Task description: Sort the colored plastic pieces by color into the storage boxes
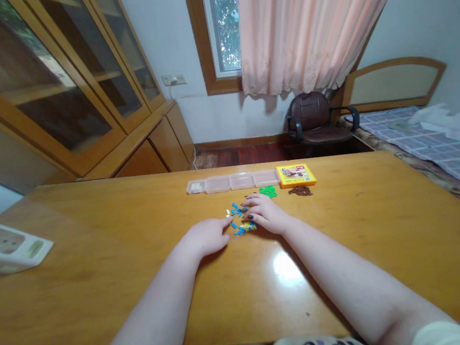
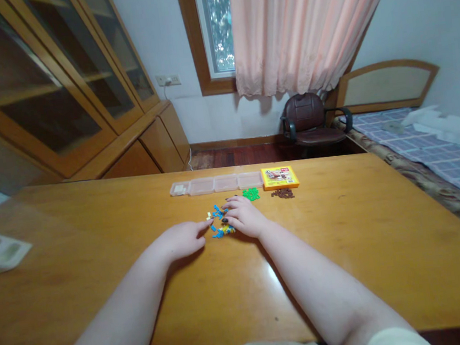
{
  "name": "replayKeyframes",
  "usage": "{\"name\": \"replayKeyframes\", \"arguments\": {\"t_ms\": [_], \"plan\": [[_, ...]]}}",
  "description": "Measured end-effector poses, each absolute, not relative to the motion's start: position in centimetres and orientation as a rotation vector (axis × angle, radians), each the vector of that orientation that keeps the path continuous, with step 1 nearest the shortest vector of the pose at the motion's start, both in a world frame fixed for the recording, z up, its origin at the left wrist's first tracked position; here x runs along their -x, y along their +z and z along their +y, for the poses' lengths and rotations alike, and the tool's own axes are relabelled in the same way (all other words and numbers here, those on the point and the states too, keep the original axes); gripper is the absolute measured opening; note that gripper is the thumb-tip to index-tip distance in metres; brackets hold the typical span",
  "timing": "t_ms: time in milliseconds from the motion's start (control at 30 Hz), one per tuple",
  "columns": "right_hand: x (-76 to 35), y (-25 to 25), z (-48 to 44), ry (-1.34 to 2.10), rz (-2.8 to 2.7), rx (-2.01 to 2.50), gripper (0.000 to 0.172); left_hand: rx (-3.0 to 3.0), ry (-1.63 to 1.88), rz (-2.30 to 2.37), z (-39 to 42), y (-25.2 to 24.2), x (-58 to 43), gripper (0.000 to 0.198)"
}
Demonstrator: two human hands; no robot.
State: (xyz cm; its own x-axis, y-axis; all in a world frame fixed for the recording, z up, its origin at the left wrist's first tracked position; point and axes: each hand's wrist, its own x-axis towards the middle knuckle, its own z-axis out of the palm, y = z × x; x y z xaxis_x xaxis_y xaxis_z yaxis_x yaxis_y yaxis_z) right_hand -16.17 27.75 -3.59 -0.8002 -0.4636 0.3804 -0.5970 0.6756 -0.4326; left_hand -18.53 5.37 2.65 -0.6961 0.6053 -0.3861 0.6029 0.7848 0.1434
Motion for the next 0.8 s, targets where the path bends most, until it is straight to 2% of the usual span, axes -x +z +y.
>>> {"name": "replayKeyframes", "arguments": {"t_ms": [300, 533, 800], "plan": [[15.6, -2.6, 27.2, 0.796, -2.751, -0.998, 0.03, -0.82, -0.073, 2.555, 5.5, 2.5, 18.5, 0.064], [14.9, -1.6, 26.3, 0.659, -2.868, -1.022, 0.042, -0.844, -0.045, 2.587, 5.2, 2.1, 18.8, 0.066], [15.0, -2.2, 26.2, 0.52, -2.936, -0.823, 0.042, -0.792, -0.028, 2.643, 5.4, 1.3, 19.7, 0.063]]}}
